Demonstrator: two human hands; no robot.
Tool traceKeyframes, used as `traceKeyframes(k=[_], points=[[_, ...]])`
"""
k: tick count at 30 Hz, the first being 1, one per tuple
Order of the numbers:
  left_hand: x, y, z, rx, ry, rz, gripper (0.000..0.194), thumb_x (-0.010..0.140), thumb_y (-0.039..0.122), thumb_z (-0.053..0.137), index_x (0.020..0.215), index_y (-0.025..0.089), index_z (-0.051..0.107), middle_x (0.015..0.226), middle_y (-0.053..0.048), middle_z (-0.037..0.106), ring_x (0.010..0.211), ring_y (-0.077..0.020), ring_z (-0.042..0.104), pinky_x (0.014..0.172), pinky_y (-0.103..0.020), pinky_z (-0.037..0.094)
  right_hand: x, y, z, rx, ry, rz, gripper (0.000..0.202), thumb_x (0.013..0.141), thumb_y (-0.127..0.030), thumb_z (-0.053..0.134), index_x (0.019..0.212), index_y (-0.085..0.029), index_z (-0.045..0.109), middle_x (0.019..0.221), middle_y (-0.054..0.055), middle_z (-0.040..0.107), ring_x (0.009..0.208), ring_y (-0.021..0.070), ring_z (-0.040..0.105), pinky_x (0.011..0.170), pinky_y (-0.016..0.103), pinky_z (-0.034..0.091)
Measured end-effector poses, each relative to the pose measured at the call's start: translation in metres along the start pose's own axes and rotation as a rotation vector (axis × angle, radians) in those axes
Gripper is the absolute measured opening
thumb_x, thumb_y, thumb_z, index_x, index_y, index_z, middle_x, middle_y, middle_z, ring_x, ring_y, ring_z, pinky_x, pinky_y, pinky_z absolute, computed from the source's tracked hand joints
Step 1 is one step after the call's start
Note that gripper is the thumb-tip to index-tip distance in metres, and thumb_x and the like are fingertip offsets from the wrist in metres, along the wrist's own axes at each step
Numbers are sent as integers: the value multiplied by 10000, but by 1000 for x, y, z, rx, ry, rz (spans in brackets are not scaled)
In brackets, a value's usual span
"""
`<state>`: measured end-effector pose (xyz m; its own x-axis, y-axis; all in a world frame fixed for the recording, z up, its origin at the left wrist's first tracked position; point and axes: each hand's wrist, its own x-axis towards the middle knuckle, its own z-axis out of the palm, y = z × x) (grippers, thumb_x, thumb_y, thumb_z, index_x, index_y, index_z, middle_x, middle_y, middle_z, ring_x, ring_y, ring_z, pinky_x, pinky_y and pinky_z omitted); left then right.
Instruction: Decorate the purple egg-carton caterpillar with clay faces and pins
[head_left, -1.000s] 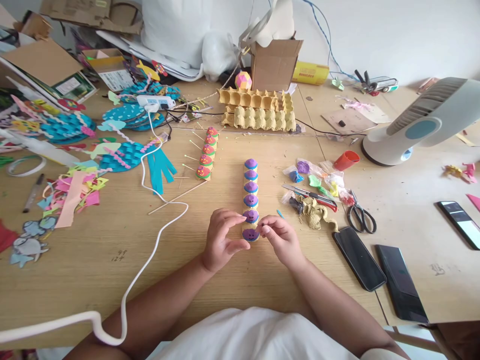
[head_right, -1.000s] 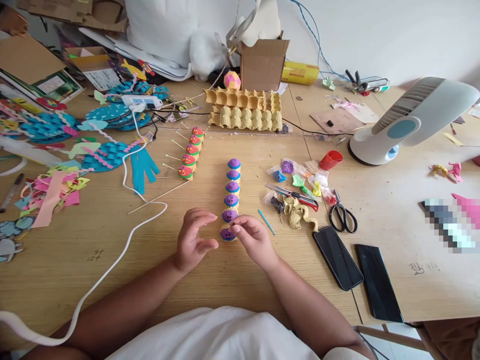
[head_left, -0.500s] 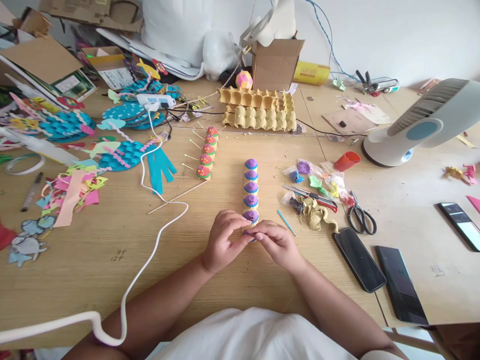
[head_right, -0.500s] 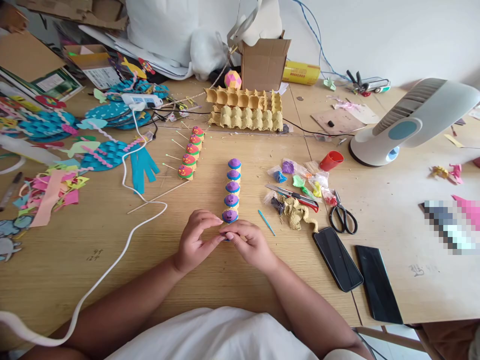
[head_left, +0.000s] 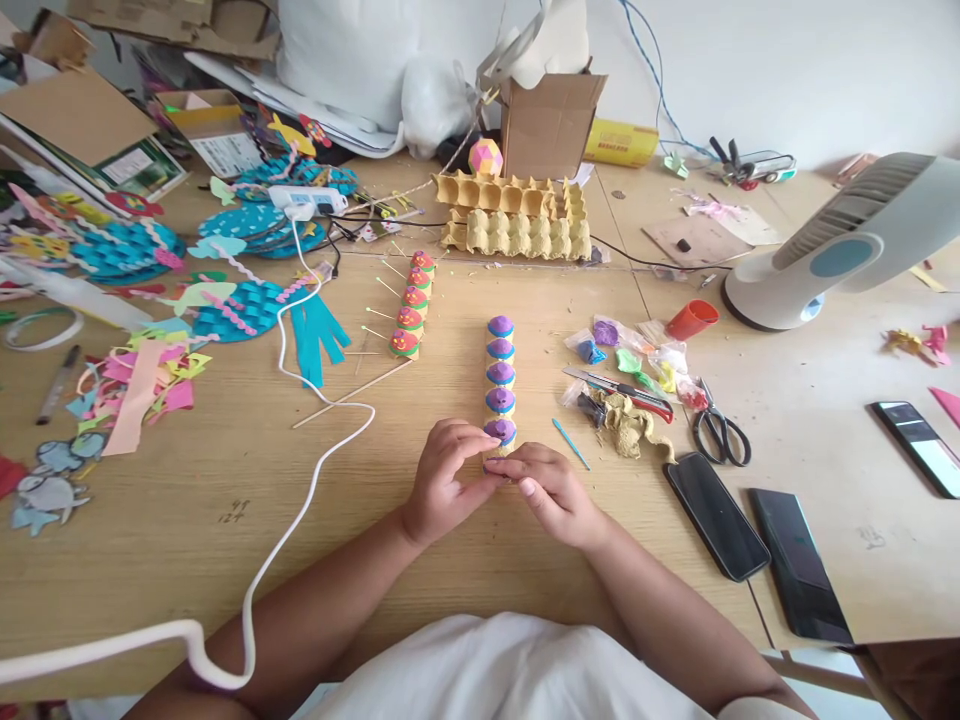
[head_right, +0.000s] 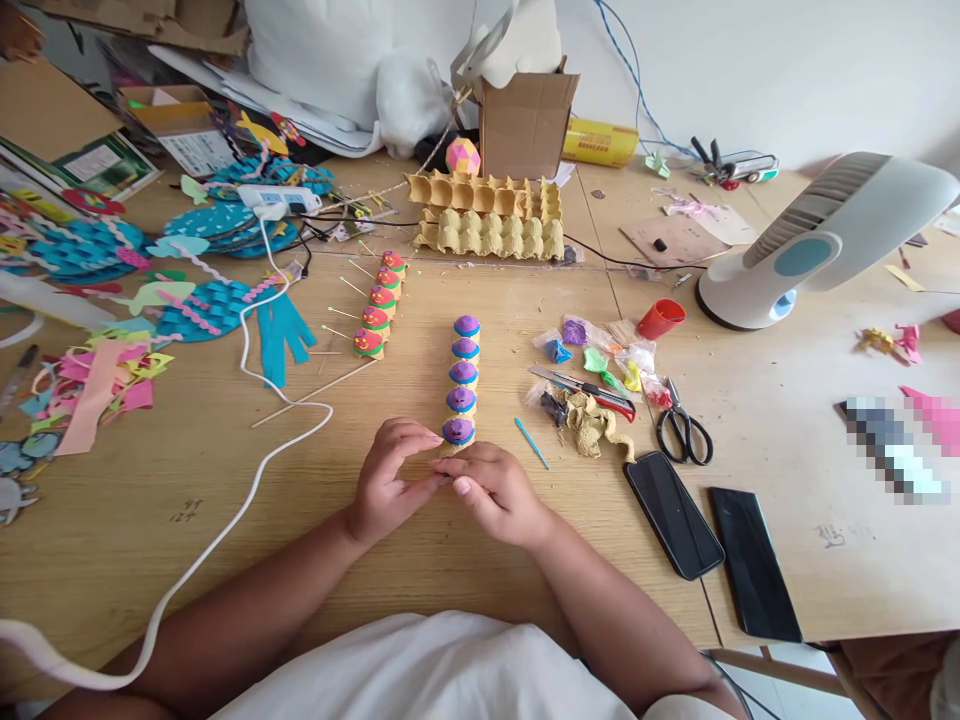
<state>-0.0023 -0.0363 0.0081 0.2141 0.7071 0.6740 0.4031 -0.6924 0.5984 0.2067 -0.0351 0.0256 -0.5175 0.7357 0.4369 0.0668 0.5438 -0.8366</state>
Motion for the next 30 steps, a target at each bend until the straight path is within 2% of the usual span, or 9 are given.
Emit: traceKeyframes(k=[3, 8, 16, 20, 22, 26, 30], points=[[1, 1, 0, 8, 18, -24, 342, 927, 263, 771, 1233, 222, 624, 1074, -63, 689, 1041, -214, 626, 965, -386, 523, -1, 1, -1, -34, 48, -37, 426, 1112, -373, 401, 1326, -219, 736, 1027, 121, 797, 955, 223, 726, 846, 380, 576], [2, 1, 1, 4, 3, -9, 365, 931, 257, 764, 1259, 212, 609, 1100, -72, 685, 1050, -217, 622, 973, -387, 517, -4, 6, 2, -143, 18, -111, 433, 1104, -395, 423, 1413, -231, 677, 1083, 131, 799, 946, 241, 725, 833, 404, 566], [-1, -1, 2, -4, 31, -74, 384, 930, 304, 777, 1266, 225, 609, 1111, -68, 676, 1041, -210, 610, 947, -367, 512, -3, 3, 1, -107, 66, -78, 415, 1113, -343, 407, 1378, -232, 706, 1026, 112, 817, 903, 210, 735, 803, 360, 575], [0, 1, 3, -4, 12, -58, 370, 953, 363, 744, 1267, 223, 606, 1100, -74, 676, 1026, -215, 609, 928, -369, 513, -1, 1, 6, -95, 98, -60, 312, 1057, -321, 577, 1302, -236, 751, 994, 107, 827, 851, 193, 749, 756, 319, 583], [0, 2, 3, -7, 3, -41, 389, 948, 374, 749, 1274, 218, 604, 1099, -78, 677, 1029, -219, 609, 926, -372, 513, 0, 0, 8, -72, 111, -21, 257, 1019, -298, 652, 1231, -237, 785, 973, 102, 833, 839, 187, 760, 750, 303, 590], [-2, 2, 3, -40, 7, -63, 422, 912, 308, 793, 1284, 226, 610, 1104, -74, 679, 1044, -222, 610, 940, -371, 509, 0, 0, 7, 57, 153, 154, 211, 1019, -278, 654, 1140, -239, 823, 953, 96, 831, 836, 179, 769, 762, 297, 595], [-3, 3, 1, -118, -50, -86, 316, 993, 250, 642, 1308, 222, 628, 1131, -86, 684, 1074, -230, 598, 988, -406, 492, 0, 6, 4, 120, 286, 232, 207, 981, -300, 717, 1156, -277, 825, 882, 57, 803, 789, 163, 732, 738, 288, 575]])
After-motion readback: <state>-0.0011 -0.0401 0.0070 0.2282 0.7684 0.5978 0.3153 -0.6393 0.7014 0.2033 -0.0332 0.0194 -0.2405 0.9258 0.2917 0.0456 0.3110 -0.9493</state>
